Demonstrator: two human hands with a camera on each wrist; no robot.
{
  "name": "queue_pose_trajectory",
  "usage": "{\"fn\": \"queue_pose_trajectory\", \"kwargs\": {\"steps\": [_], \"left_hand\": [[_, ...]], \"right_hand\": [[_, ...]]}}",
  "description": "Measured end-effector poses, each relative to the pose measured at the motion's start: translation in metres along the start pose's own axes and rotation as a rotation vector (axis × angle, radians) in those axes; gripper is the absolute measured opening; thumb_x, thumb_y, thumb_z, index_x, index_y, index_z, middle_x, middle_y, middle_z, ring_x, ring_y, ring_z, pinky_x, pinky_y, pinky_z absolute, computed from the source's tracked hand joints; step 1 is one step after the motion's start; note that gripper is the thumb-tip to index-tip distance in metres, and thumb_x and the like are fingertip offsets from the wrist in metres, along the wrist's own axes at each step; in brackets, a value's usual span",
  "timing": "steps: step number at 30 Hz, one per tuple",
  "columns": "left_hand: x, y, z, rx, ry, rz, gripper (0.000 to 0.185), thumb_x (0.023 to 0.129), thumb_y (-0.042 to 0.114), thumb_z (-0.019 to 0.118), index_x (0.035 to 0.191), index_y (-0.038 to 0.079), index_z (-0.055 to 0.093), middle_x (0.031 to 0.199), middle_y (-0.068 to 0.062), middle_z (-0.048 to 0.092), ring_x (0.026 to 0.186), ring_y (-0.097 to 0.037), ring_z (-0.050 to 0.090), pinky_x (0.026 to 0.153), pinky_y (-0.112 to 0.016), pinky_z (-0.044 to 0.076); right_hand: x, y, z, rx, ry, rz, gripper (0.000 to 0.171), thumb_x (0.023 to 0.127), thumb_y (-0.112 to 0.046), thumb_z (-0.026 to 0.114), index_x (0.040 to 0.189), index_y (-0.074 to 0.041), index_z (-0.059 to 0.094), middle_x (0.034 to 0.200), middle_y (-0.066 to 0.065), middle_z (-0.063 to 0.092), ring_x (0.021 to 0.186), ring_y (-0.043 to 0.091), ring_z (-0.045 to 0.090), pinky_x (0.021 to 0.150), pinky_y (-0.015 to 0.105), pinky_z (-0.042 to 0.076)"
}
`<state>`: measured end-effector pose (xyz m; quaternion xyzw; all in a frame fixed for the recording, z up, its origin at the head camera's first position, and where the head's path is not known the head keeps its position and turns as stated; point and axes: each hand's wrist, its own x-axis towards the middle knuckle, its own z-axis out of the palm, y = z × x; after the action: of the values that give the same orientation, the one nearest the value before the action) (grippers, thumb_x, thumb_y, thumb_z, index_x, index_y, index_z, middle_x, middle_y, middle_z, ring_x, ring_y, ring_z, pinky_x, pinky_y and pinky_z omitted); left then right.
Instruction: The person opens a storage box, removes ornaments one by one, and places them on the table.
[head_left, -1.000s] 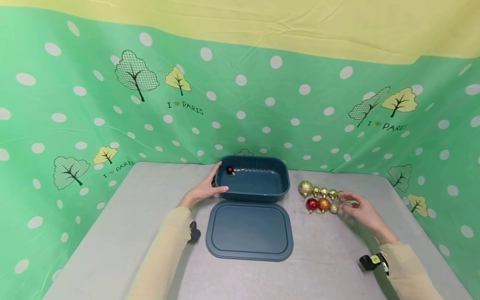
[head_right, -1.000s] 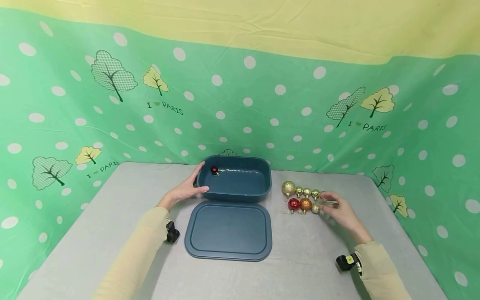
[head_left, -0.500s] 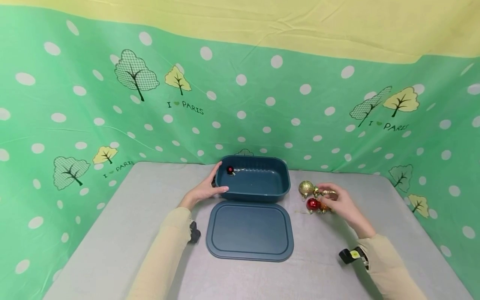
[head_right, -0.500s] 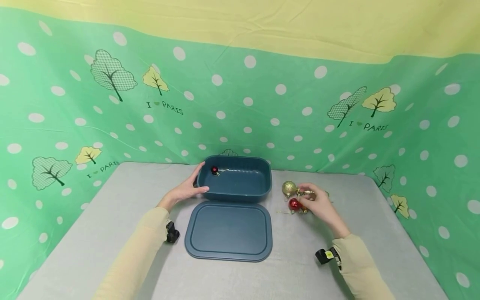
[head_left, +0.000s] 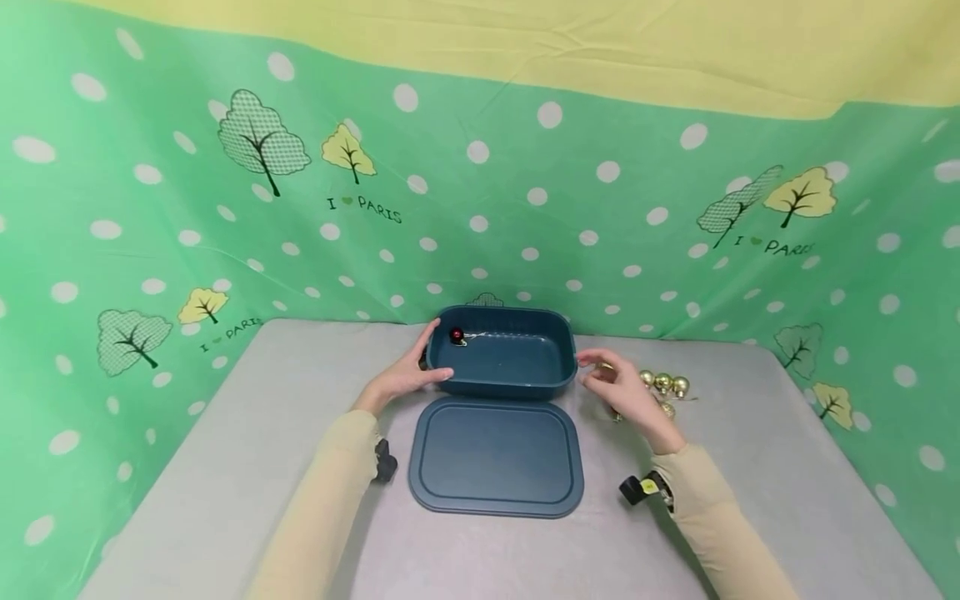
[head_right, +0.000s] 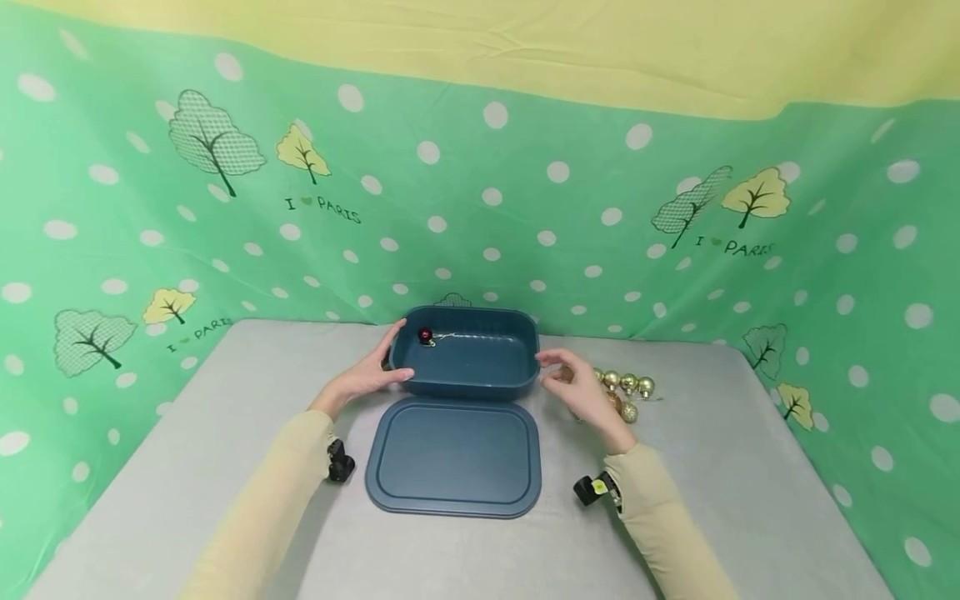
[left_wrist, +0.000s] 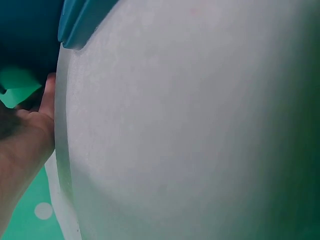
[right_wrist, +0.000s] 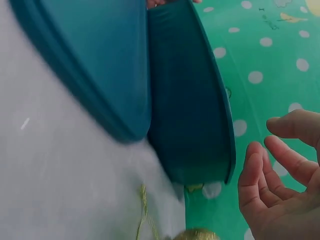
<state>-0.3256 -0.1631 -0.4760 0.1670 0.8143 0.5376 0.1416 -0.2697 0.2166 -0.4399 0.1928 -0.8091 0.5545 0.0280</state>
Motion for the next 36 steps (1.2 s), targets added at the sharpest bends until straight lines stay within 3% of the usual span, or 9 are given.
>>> {"fn": "queue_pose_trajectory", "kwargs": {"steps": [4, 8, 14, 19, 25, 27, 32, 34, 36], "left_hand": [[-0.002, 0.005, -0.001, -0.008, -0.013, -0.004, 0.097, 0.090, 0.016, 0.068, 0.157, 0.017, -0.003, 0.160, -0.015, -0.007, 0.144, -0.038, -0.002, 0.111, -0.061, 0.009], [-0.001, -0.001, 0.002, 0.006, 0.004, 0.012, 0.098, 0.090, 0.022, 0.069, 0.157, 0.023, -0.003, 0.160, -0.012, -0.007, 0.144, -0.037, -0.002, 0.111, -0.061, 0.007], [0.002, -0.008, 0.003, 0.020, 0.023, 0.023, 0.098, 0.090, 0.026, 0.069, 0.156, 0.030, -0.003, 0.161, -0.009, -0.005, 0.144, -0.035, 0.000, 0.111, -0.060, 0.008], [0.001, -0.007, 0.003, 0.029, 0.031, 0.027, 0.099, 0.089, 0.030, 0.071, 0.157, 0.029, -0.002, 0.161, -0.009, -0.004, 0.144, -0.035, 0.001, 0.112, -0.059, 0.008], [0.000, -0.007, 0.002, 0.020, 0.038, 0.026, 0.099, 0.089, 0.027, 0.071, 0.157, 0.029, -0.001, 0.161, -0.009, -0.003, 0.144, -0.035, 0.001, 0.112, -0.059, 0.009], [0.000, -0.008, 0.002, 0.016, 0.033, 0.029, 0.098, 0.090, 0.027, 0.070, 0.156, 0.030, -0.002, 0.161, -0.008, -0.004, 0.144, -0.035, 0.000, 0.112, -0.059, 0.008], [-0.009, 0.011, 0.000, 0.000, 0.000, 0.007, 0.097, 0.090, 0.020, 0.069, 0.157, 0.020, -0.002, 0.160, -0.014, -0.005, 0.143, -0.039, 0.000, 0.111, -0.061, 0.008], [-0.008, 0.012, 0.000, -0.003, -0.004, -0.005, 0.097, 0.090, 0.019, 0.069, 0.157, 0.019, -0.002, 0.160, -0.015, -0.005, 0.143, -0.039, 0.000, 0.111, -0.060, 0.009], [-0.003, 0.002, 0.001, 0.002, 0.003, -0.003, 0.096, 0.091, 0.020, 0.068, 0.157, 0.022, -0.003, 0.161, -0.012, -0.006, 0.144, -0.038, 0.000, 0.111, -0.060, 0.008]], "right_hand": [[0.011, -0.001, 0.009, 0.035, -0.003, 0.006, 0.034, 0.090, 0.003, 0.062, 0.123, 0.008, 0.057, 0.116, 0.030, 0.055, 0.089, 0.021, 0.060, 0.075, 0.021, 0.050], [0.020, -0.004, 0.017, 0.066, -0.015, 0.003, 0.035, 0.090, 0.003, 0.062, 0.123, 0.010, 0.056, 0.115, 0.032, 0.055, 0.089, 0.026, 0.060, 0.075, 0.024, 0.050], [0.033, -0.012, 0.031, 0.069, -0.074, 0.018, 0.035, 0.092, 0.002, 0.060, 0.125, 0.008, 0.055, 0.116, 0.024, 0.055, 0.092, 0.040, 0.060, 0.072, 0.037, 0.051], [0.045, -0.017, 0.043, 0.074, -0.115, 0.032, 0.034, 0.093, -0.001, 0.059, 0.126, 0.006, 0.055, 0.116, 0.017, 0.056, 0.098, 0.046, 0.058, 0.077, 0.042, 0.052], [0.061, -0.022, 0.058, 0.060, -0.163, 0.035, 0.032, 0.093, -0.001, 0.059, 0.124, 0.002, 0.057, 0.116, 0.021, 0.057, 0.100, 0.049, 0.056, 0.083, 0.056, 0.049], [0.068, -0.023, 0.063, 0.043, -0.179, 0.042, 0.032, 0.092, -0.001, 0.060, 0.124, 0.001, 0.057, 0.116, 0.021, 0.057, 0.100, 0.046, 0.058, 0.083, 0.054, 0.050], [0.085, -0.024, 0.075, 0.001, -0.224, 0.054, 0.035, 0.092, -0.002, 0.062, 0.126, 0.004, 0.056, 0.119, 0.023, 0.056, 0.101, 0.036, 0.061, 0.085, 0.045, 0.052], [0.091, -0.023, 0.081, -0.016, -0.236, 0.050, 0.037, 0.091, -0.002, 0.062, 0.127, 0.006, 0.054, 0.122, 0.025, 0.055, 0.102, 0.036, 0.061, 0.086, 0.043, 0.051], [0.097, -0.021, 0.087, -0.031, -0.245, 0.049, 0.038, 0.091, -0.001, 0.062, 0.128, 0.006, 0.054, 0.125, 0.027, 0.053, 0.104, 0.036, 0.060, 0.088, 0.043, 0.051]]}}
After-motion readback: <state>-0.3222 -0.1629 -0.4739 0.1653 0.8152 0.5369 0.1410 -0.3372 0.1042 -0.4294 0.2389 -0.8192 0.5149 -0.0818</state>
